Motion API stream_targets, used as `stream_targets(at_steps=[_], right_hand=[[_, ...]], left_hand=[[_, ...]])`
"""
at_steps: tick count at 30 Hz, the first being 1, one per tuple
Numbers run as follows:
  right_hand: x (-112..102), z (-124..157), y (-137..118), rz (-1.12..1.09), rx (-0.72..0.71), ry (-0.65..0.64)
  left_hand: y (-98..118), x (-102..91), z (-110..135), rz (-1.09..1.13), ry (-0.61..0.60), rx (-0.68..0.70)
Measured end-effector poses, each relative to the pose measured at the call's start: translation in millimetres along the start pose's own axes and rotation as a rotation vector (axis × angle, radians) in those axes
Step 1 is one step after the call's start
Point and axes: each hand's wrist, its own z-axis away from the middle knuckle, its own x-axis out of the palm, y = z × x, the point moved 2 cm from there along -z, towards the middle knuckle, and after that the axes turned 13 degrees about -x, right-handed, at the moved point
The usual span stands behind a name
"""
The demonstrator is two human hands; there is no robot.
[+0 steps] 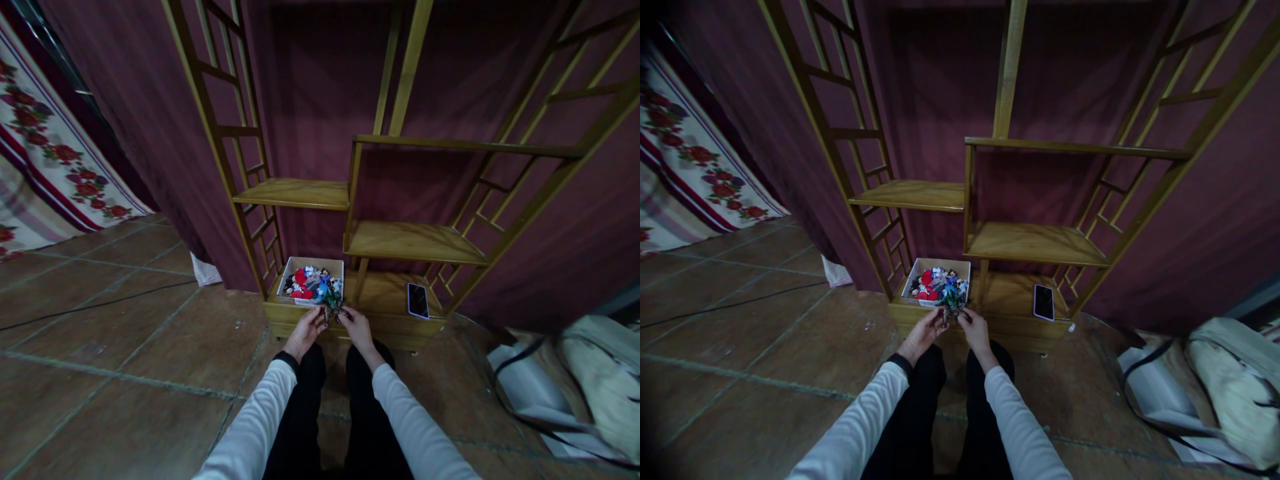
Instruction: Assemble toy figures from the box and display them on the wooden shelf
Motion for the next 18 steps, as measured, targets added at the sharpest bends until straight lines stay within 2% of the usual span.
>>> stream_targets(at_steps=[4, 10, 13, 18], right_hand=[[-3.9, 1.9, -8.4, 0.045, -0.076, 0.051], [-5.6, 4.4, -13.4, 0.036, -0.078, 0.041], [-5.6, 3.3, -6.3, -0.017, -0.076, 0.036], [-1.5, -1.3, 12.8, -0.157, 0.003, 0.017]], left_hand=[[-1.6, 4.9, 1.9, -0.096, 0.059, 0.027], [-7.8, 7.6, -1.9, -0.208, 0.149, 0.102], [-8.0, 6.6, -2.9, -0.303, 0.207, 0.177], [-2.3, 7.0, -1.7, -0.443, 0.295, 0.353]])
